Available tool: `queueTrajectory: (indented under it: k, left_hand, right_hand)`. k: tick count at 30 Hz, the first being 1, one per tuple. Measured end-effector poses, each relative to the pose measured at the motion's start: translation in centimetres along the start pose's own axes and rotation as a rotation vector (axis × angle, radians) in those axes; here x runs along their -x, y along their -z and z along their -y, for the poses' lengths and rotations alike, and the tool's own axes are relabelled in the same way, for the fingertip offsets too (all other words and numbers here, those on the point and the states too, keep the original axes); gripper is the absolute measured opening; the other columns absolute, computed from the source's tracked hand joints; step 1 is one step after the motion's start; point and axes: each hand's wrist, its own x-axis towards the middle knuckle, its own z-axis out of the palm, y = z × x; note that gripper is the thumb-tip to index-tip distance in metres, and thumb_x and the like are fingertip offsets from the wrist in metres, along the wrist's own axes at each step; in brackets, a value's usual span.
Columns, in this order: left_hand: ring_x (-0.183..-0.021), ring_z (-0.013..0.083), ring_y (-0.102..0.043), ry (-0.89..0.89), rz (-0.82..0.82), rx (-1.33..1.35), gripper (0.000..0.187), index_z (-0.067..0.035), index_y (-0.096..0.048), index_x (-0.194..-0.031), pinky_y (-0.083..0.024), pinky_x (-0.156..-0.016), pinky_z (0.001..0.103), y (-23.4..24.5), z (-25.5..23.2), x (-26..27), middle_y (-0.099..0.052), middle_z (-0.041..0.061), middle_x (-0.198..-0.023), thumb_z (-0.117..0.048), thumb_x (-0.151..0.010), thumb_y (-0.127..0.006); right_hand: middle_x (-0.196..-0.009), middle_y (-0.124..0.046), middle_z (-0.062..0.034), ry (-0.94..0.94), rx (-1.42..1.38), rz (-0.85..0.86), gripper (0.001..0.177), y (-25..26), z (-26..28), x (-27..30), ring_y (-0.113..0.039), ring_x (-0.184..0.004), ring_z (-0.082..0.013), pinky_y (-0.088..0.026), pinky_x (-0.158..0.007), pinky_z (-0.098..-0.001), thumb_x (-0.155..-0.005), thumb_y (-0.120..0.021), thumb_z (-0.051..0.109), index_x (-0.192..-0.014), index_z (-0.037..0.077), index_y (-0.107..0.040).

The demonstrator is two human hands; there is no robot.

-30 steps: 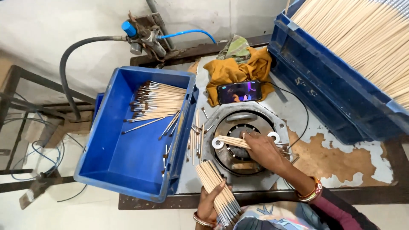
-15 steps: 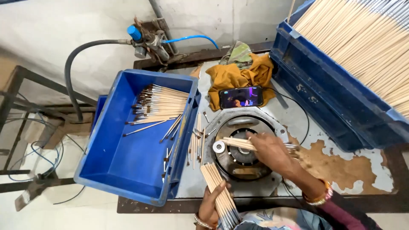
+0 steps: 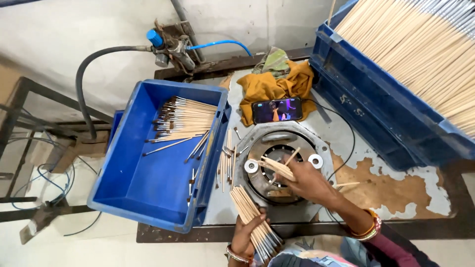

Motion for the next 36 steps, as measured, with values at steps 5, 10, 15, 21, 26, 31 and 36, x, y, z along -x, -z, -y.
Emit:
queueTrajectory:
  k: [5, 10, 15, 21, 26, 31, 36]
  left_hand:
    - [-0.077, 0.0202, -0.070, -0.030, 0.081, -0.009, 0.030, 0.006, -0.063, -0.111, -0.058, -0.065, 0.032, 0.7, 0.5, 0.1, -0.071, 0.012, -0.092, 0.002, -0.085, -0.077]
    - [-0.070, 0.0217, -0.072, -0.012, 0.044, -0.069, 0.030, 0.001, -0.062, -0.109, -0.059, -0.058, 0.034, -1.7, -0.8, 1.8, -0.073, 0.012, -0.091, -0.003, -0.083, -0.076]
    - [-0.076, 0.0221, -0.074, -0.063, 0.125, -0.060, 0.036, 0.002, -0.059, -0.114, -0.061, -0.063, 0.033, -3.4, -1.1, 1.9, -0.075, 0.014, -0.100, -0.002, -0.084, -0.079]
    - [-0.084, 0.0223, -0.074, -0.147, 0.162, -0.063, 0.041, 0.001, -0.058, -0.117, -0.063, -0.072, 0.033, -5.4, -1.3, 2.9, -0.073, 0.015, -0.107, 0.003, -0.083, -0.080]
    - [-0.085, 0.0220, -0.074, -0.145, 0.184, -0.058, 0.042, 0.000, -0.056, -0.116, -0.061, -0.071, 0.032, -5.6, -0.9, 3.1, -0.073, 0.015, -0.109, 0.002, -0.082, -0.082]
    - [-0.083, 0.0217, -0.074, -0.191, 0.188, -0.117, 0.043, 0.002, -0.057, -0.115, -0.062, -0.074, 0.033, -5.4, -0.8, 3.5, -0.073, 0.015, -0.105, 0.001, -0.081, -0.083]
    - [-0.077, 0.0203, -0.074, -0.162, 0.117, -0.221, 0.037, 0.004, -0.062, -0.111, -0.062, -0.069, 0.033, -4.3, -0.3, 4.3, -0.074, 0.014, -0.101, 0.002, -0.080, -0.082]
  right_hand:
    - [-0.081, -0.079, -0.0074, 0.218, -0.270, 0.245, 0.030, -1.8, -2.2, 1.5, -0.076, -0.074, -0.0187, -0.057, -0.065, -0.0386, -0.092, -0.073, 0.031, -0.105, 0.005, -0.070]
    - [-0.072, -0.078, -0.0011, -0.035, -0.397, 0.362, 0.032, -2.0, -1.2, 2.0, -0.062, -0.059, -0.0098, -0.048, -0.054, -0.0305, -0.091, -0.071, 0.034, -0.105, 0.006, -0.072]
    - [-0.067, -0.073, -0.0006, -0.048, -0.400, 0.248, 0.034, -1.6, -1.6, 2.0, -0.058, -0.052, -0.0075, -0.045, -0.047, -0.0268, -0.087, -0.075, 0.035, -0.102, 0.005, -0.068]
    - [-0.063, -0.055, 0.0042, -0.054, -0.599, 0.206, 0.029, -2.4, -4.3, 2.6, -0.049, -0.053, -0.0056, -0.037, -0.046, -0.0250, -0.091, -0.075, 0.031, -0.093, 0.003, -0.068]
    - [-0.064, -0.055, 0.0030, -0.046, -0.665, 0.209, 0.027, -2.6, -4.3, 3.1, -0.047, -0.053, -0.0055, -0.035, -0.045, -0.0252, -0.092, -0.074, 0.030, -0.097, 0.004, -0.069]
    - [-0.069, -0.056, 0.0037, 0.001, -0.697, 0.158, 0.029, -3.6, -4.7, 3.5, -0.049, -0.056, -0.0045, -0.037, -0.047, -0.0241, -0.094, -0.074, 0.030, -0.100, 0.002, -0.068]
    - [-0.078, -0.068, 0.0058, -0.083, -0.757, 0.209, 0.041, -4.9, -3.7, 4.3, -0.050, -0.054, -0.0039, -0.040, -0.046, -0.0236, -0.089, -0.073, 0.030, -0.119, 0.004, -0.070]
